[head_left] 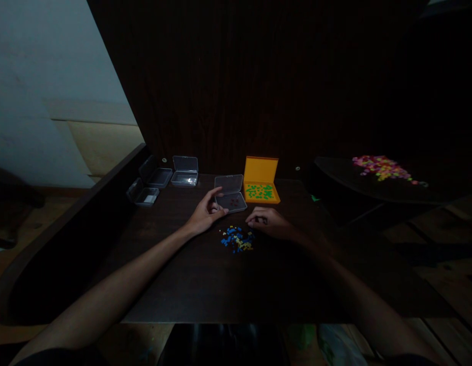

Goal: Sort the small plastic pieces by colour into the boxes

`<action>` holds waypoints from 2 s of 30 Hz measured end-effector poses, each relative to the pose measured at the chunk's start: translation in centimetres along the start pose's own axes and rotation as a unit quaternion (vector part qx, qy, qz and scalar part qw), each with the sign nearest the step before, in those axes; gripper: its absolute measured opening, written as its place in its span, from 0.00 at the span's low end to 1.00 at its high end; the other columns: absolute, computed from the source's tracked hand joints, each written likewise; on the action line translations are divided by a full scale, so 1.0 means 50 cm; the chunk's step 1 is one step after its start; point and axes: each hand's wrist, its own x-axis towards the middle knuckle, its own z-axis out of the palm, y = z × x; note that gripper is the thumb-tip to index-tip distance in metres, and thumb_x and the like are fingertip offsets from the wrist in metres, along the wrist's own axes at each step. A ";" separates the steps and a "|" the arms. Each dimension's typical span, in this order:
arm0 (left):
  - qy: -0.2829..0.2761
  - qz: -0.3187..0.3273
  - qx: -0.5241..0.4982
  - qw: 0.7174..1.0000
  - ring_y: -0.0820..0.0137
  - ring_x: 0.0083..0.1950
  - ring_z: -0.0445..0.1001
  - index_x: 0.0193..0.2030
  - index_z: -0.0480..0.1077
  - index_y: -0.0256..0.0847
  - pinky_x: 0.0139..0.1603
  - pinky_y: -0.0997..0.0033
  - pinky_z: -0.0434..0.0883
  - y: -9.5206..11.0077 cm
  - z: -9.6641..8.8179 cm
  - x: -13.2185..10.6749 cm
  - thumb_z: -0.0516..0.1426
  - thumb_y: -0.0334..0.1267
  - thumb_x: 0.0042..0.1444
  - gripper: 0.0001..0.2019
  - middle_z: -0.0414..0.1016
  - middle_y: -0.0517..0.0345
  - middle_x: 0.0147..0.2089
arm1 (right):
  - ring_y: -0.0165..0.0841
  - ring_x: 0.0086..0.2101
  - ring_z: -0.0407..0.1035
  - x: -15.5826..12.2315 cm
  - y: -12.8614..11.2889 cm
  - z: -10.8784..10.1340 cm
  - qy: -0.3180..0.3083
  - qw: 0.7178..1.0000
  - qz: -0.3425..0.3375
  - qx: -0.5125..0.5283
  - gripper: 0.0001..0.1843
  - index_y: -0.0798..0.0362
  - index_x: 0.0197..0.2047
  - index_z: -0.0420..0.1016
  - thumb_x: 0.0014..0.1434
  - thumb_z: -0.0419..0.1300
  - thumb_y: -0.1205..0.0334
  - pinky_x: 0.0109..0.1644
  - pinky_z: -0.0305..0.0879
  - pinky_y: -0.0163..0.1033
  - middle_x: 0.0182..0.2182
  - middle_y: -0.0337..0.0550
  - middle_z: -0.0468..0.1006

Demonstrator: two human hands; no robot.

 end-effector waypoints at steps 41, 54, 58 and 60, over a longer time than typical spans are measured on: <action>-0.004 0.007 -0.003 1.000 0.80 0.34 0.71 0.63 0.60 0.44 0.37 0.75 0.71 -0.003 0.000 0.000 0.66 0.35 0.47 0.36 0.65 0.46 0.59 | 0.31 0.32 0.66 -0.001 -0.026 -0.008 -0.031 0.991 -0.073 -0.106 0.07 0.53 0.36 0.76 0.62 0.58 0.63 0.35 0.60 0.36 0.34 0.43 0.74; -0.029 -0.006 -0.019 0.999 0.81 0.33 0.71 0.64 0.58 0.44 0.37 0.75 0.70 -0.006 -0.001 0.000 0.67 0.34 0.45 0.38 0.65 0.45 0.58 | 0.31 0.34 0.65 0.016 -0.061 -0.030 0.026 0.990 -0.094 -0.101 0.09 0.54 0.39 0.72 0.65 0.54 0.60 0.38 0.61 0.35 0.34 0.42 0.71; -0.048 -0.011 -0.038 0.998 0.81 0.34 0.71 0.64 0.58 0.44 0.38 0.74 0.71 -0.007 -0.001 -0.001 0.67 0.34 0.45 0.39 0.64 0.45 0.59 | 0.30 0.33 0.65 0.065 -0.098 -0.045 0.035 0.984 -0.100 -0.143 0.07 0.54 0.40 0.73 0.64 0.55 0.62 0.38 0.59 0.35 0.32 0.41 0.72; -0.050 -0.009 -0.046 0.998 0.80 0.34 0.72 0.64 0.57 0.44 0.37 0.75 0.70 -0.009 -0.002 0.000 0.68 0.34 0.44 0.40 0.65 0.46 0.58 | 0.31 0.33 0.65 0.095 -0.111 -0.043 0.022 0.979 -0.086 -0.186 0.06 0.55 0.40 0.74 0.63 0.56 0.64 0.38 0.58 0.35 0.33 0.41 0.73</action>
